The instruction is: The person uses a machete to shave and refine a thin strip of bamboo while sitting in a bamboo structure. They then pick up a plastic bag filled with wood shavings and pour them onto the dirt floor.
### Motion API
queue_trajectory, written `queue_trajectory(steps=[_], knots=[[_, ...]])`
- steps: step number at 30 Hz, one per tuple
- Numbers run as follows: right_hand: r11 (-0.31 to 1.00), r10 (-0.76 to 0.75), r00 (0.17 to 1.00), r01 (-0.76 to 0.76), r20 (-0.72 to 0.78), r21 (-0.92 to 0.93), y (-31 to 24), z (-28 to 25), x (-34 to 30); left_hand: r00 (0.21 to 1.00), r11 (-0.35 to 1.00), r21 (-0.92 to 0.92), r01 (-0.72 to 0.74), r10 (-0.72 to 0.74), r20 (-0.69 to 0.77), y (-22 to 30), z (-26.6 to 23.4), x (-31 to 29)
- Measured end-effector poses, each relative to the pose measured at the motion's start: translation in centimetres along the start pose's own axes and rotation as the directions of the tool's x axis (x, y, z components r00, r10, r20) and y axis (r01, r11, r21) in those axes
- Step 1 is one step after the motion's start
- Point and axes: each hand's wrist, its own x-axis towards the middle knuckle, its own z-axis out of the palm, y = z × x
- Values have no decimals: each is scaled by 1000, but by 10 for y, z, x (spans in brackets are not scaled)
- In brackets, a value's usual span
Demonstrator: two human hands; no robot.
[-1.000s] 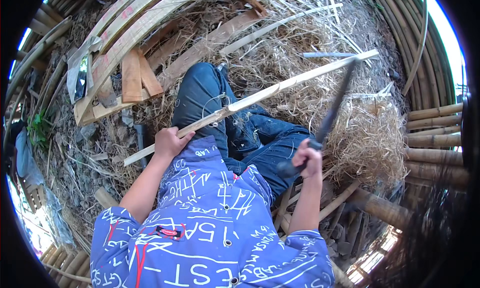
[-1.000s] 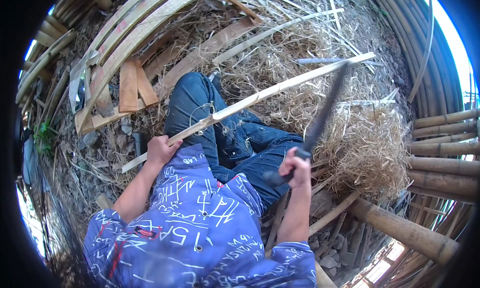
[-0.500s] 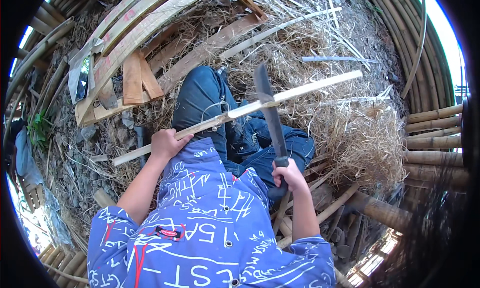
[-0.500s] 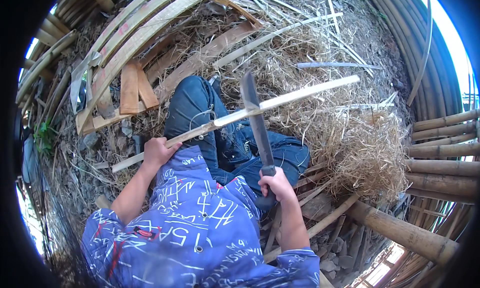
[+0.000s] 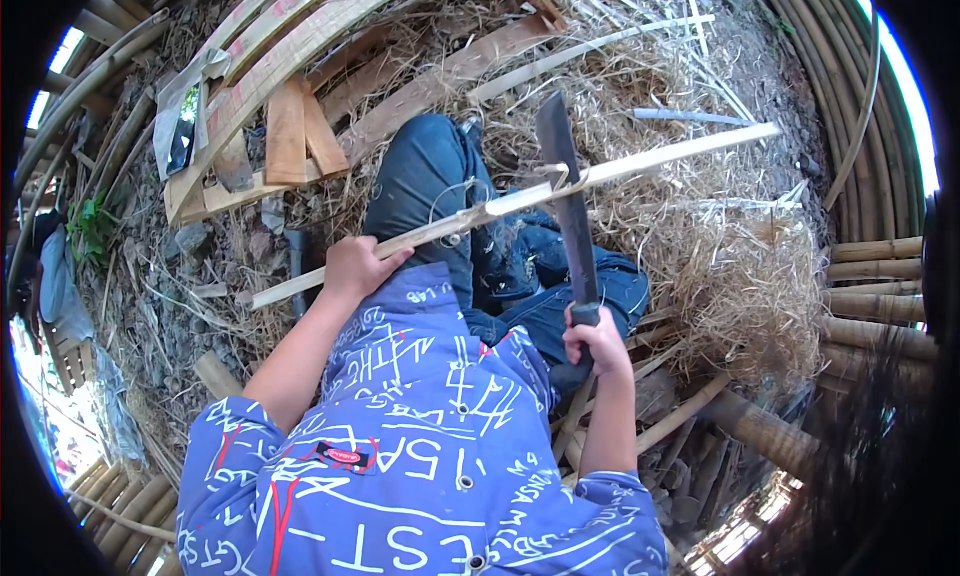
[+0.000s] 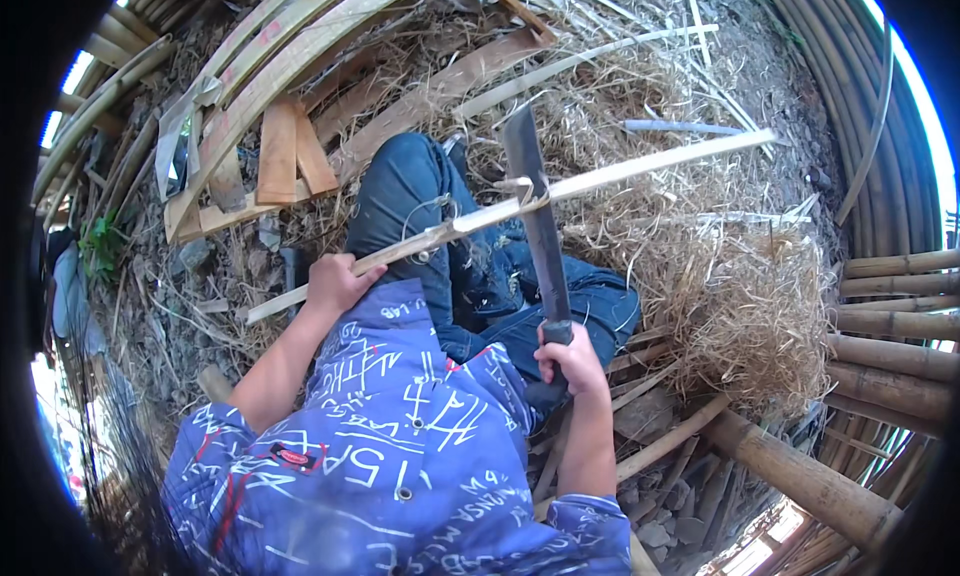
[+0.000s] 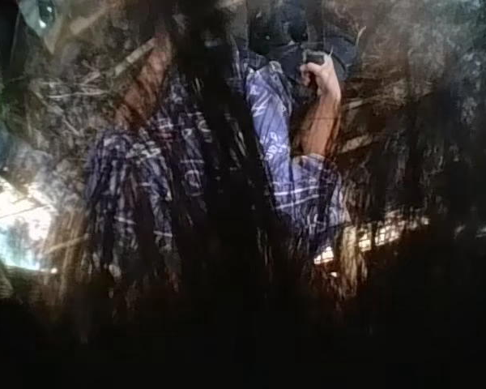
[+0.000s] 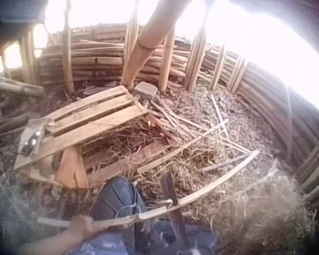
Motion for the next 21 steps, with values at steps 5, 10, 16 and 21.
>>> queue_trajectory(steps=[5, 10, 16, 21], knots=[[979, 34, 997, -47, 69, 196, 18, 24, 12, 999, 999, -9, 48, -48, 10, 1, -5, 0], [974, 34, 997, -50, 76, 223, 23, 17, 13, 984, 967, -234, 97, -58, 170, -5, -15, -1], [949, 98, 984, -138, 152, 285, 28, 14, 19, 969, 984, -41, 176, -166, 183, -25, -33, -18], [986, -118, 985, 131, -129, 99, 32, 15, 24, 981, 994, -37, 101, -94, 172, -24, -26, -17]])
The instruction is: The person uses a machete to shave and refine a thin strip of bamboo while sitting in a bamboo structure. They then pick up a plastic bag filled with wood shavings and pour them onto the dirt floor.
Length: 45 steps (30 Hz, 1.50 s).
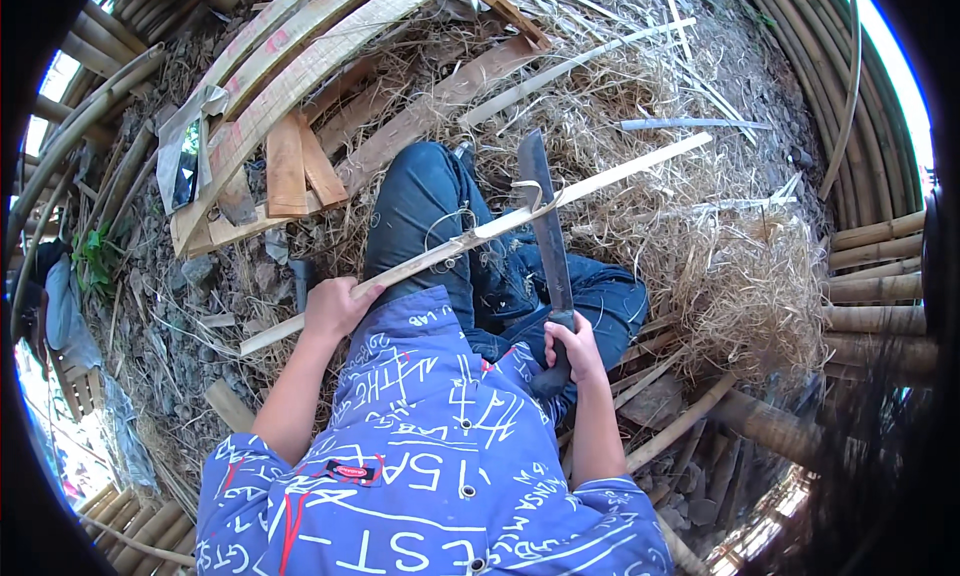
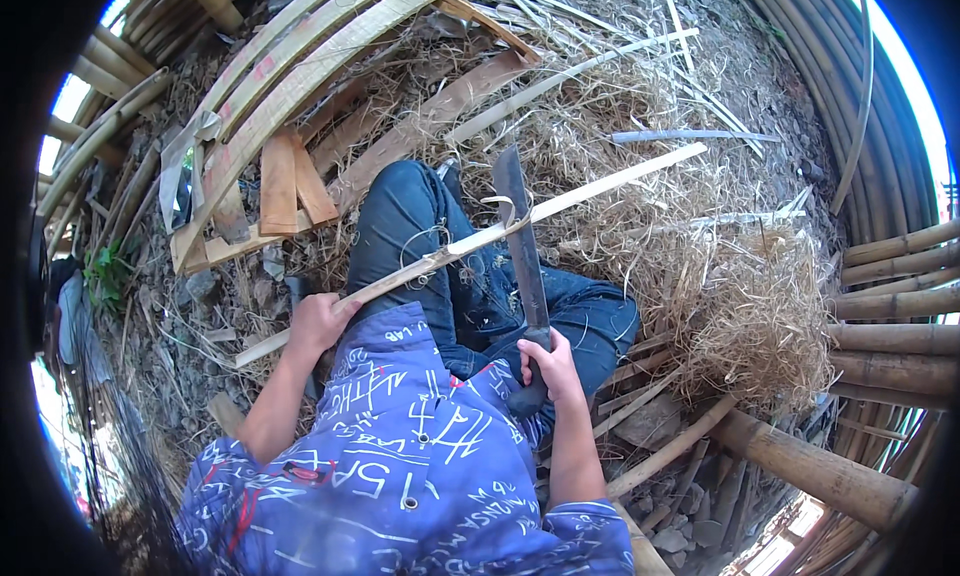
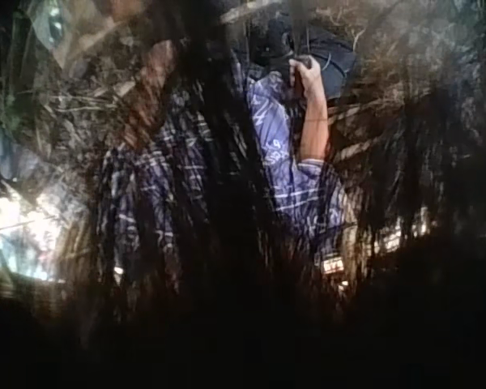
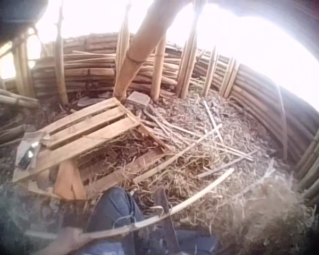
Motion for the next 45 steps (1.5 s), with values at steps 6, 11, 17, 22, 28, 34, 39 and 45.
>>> queue_trajectory(steps=[6, 11, 17, 22, 28, 34, 39, 45], knots=[[885, -273, 950, 185, -154, -428, -10, -4, -1, 995, 998, 15, -59, 60, -75, -7, 29, 5], [826, -379, 906, 238, -189, -511, -50, -29, -11, 994, 997, 21, -77, 78, -75, -5, 32, 12], [804, -397, 900, 247, -179, -541, -60, -29, -8, 996, 999, -3, -52, 52, -65, -4, 31, 10], [880, -310, 935, 213, -172, -425, -58, -26, -7, 996, 998, -32, -63, 60, -68, -6, 34, 13], [948, -38, 988, -12, -149, -318, -46, -33, -10, 999, 998, 42, -47, 47, -16, -2, 20, 15], [948, 129, 990, -137, -49, -289, -38, -37, -22, 996, 993, 82, -85, 87, -22, -6, 21, 20], [958, 176, 984, -166, 22, -235, -37, -41, -25, 995, 990, 105, -93, 97, -32, -8, 18, 18], [974, 200, 970, -181, 139, -136, -9, -52, -17, 991, 985, 107, -132, 134, -13, -11, 16, 23]])
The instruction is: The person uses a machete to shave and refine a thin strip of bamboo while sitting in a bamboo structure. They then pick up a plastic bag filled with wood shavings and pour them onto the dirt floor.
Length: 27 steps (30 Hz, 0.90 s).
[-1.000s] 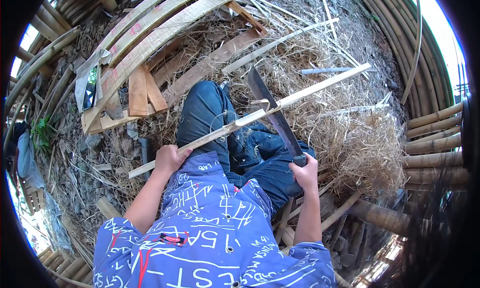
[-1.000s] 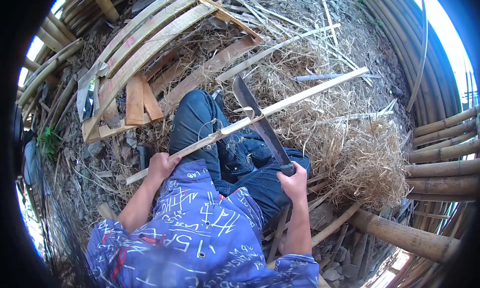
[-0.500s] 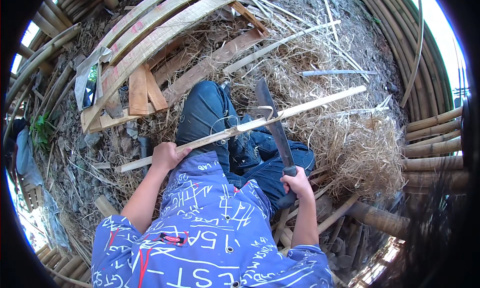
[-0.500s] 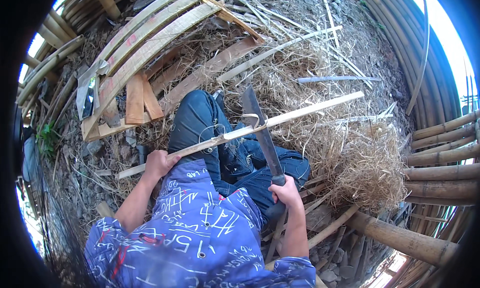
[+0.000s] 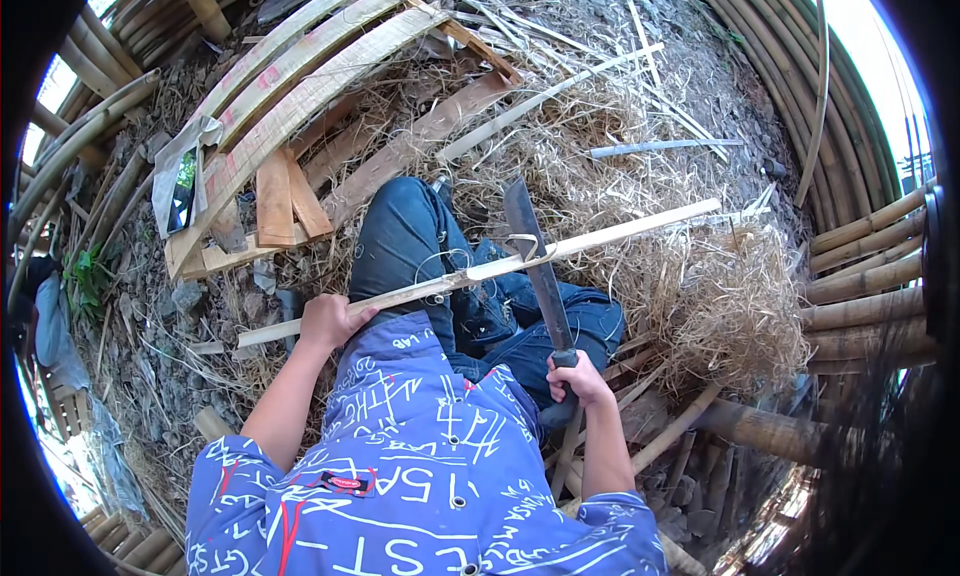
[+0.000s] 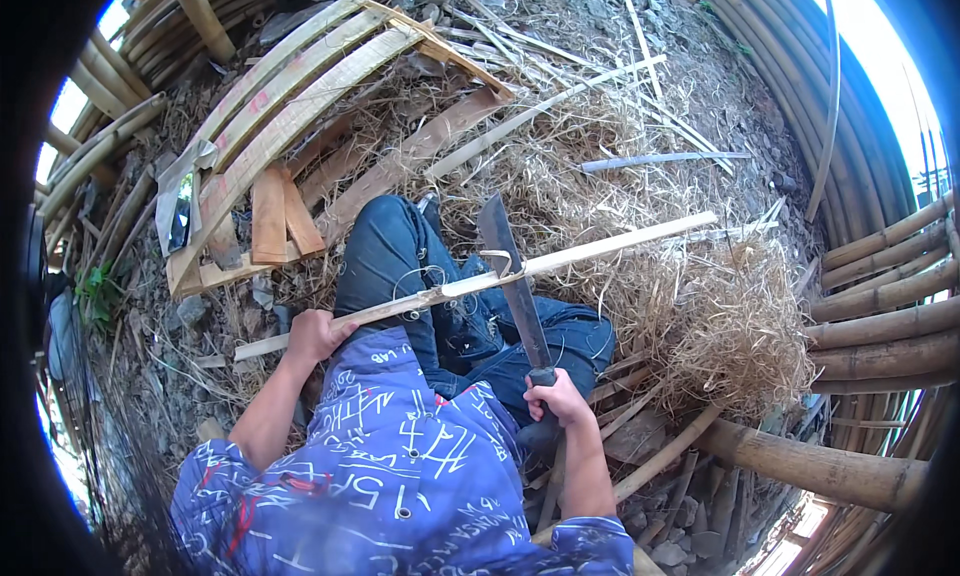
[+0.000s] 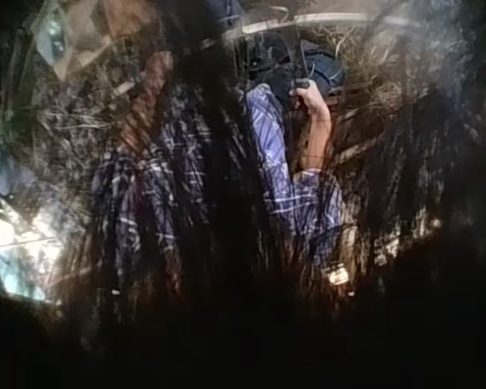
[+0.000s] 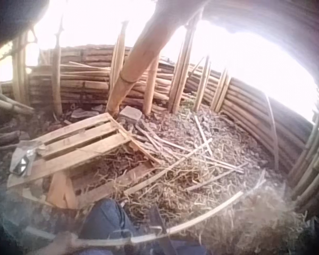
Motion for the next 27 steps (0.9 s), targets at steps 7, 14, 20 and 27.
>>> queue_trajectory(steps=[7, 14, 20, 27], knots=[[985, -41, 983, 10, 180, 171, 25, 2, 17, 999, 999, 19, -36, 36, 11, -6, 7, 3], [954, -64, 937, -43, 342, 297, 32, 5, 34, 1000, 1000, 16, -11, 11, 21, -3, 8, 0], [931, -69, 917, -83, 393, 355, 31, 9, 39, 1000, 1000, 5, -5, 5, 7, 0, 8, 0], [971, -50, 998, 40, 38, 236, 8, 28, 27, 1000, 999, 33, 20, -19, -8, 8, 3, -3]])
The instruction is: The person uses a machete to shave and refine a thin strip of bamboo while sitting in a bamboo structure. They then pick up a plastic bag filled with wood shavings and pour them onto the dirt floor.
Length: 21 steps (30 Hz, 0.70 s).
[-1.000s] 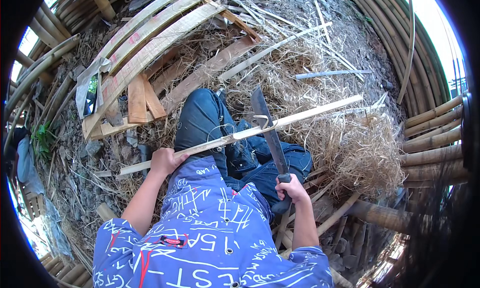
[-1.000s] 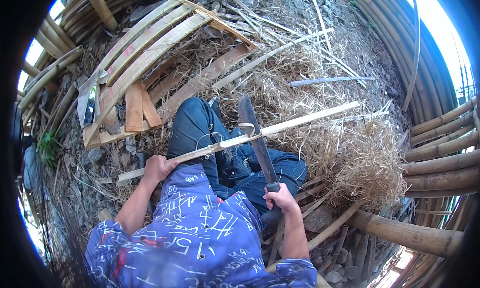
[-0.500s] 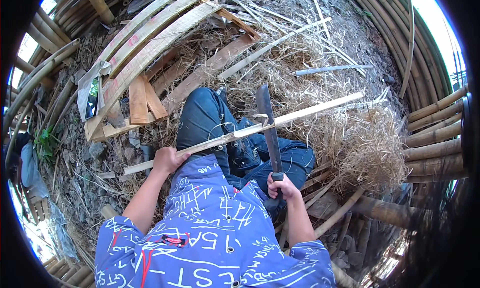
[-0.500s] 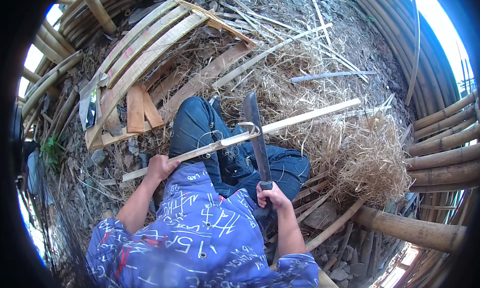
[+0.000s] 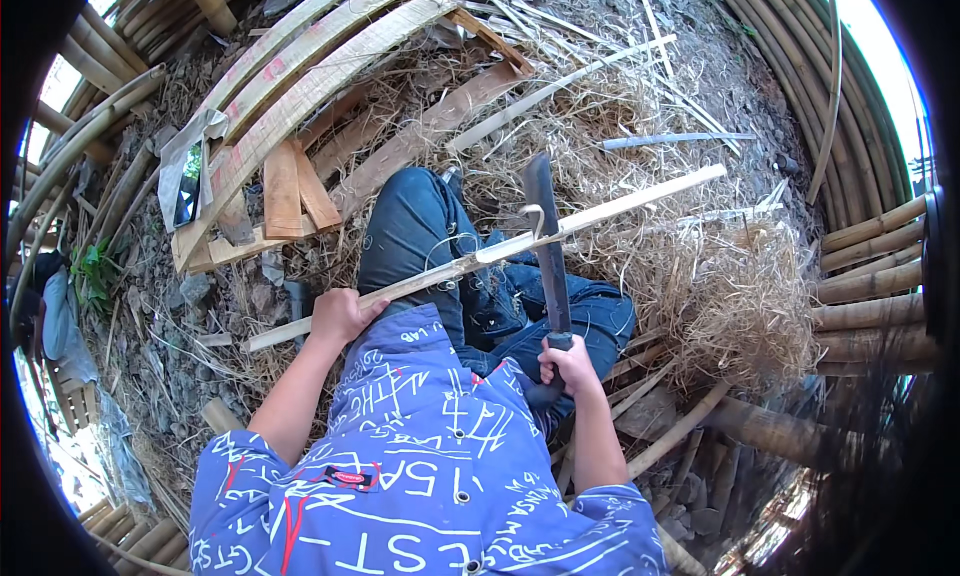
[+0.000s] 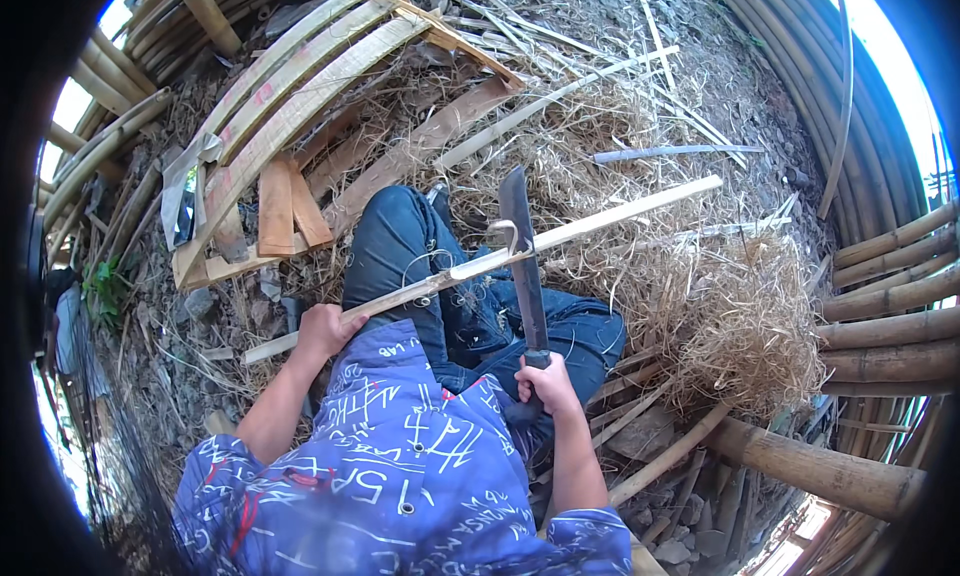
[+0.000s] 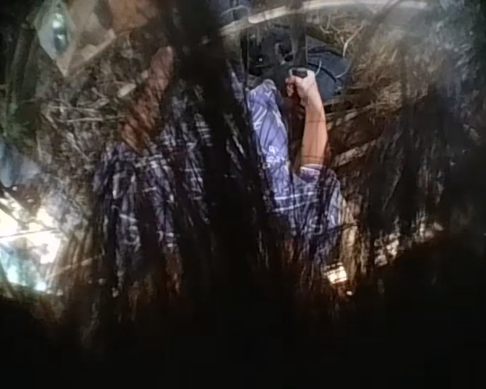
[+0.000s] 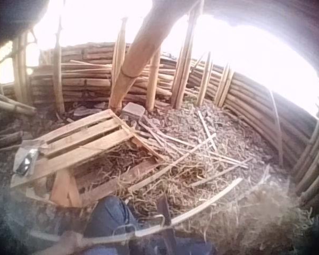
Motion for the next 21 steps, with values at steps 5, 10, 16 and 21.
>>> queue_trajectory(steps=[5, 10, 16, 21], knots=[[908, -180, 960, 79, -214, -412, -9, 23, -1, 999, 1000, -1, 15, -15, -43, -1, 5, -4], [962, -14, 986, -33, -168, -273, -6, 12, 5, 1000, 1000, -18, -8, 8, -24, -5, 8, 1], [990, 109, 988, -98, 111, -97, -6, -1, 12, 1000, 999, -32, -6, 6, -15, -6, 6, 0], [989, 143, 947, -148, 287, -7, 0, -14, 24, 1000, 998, -61, -10, 9, -8, -5, 5, 0]])
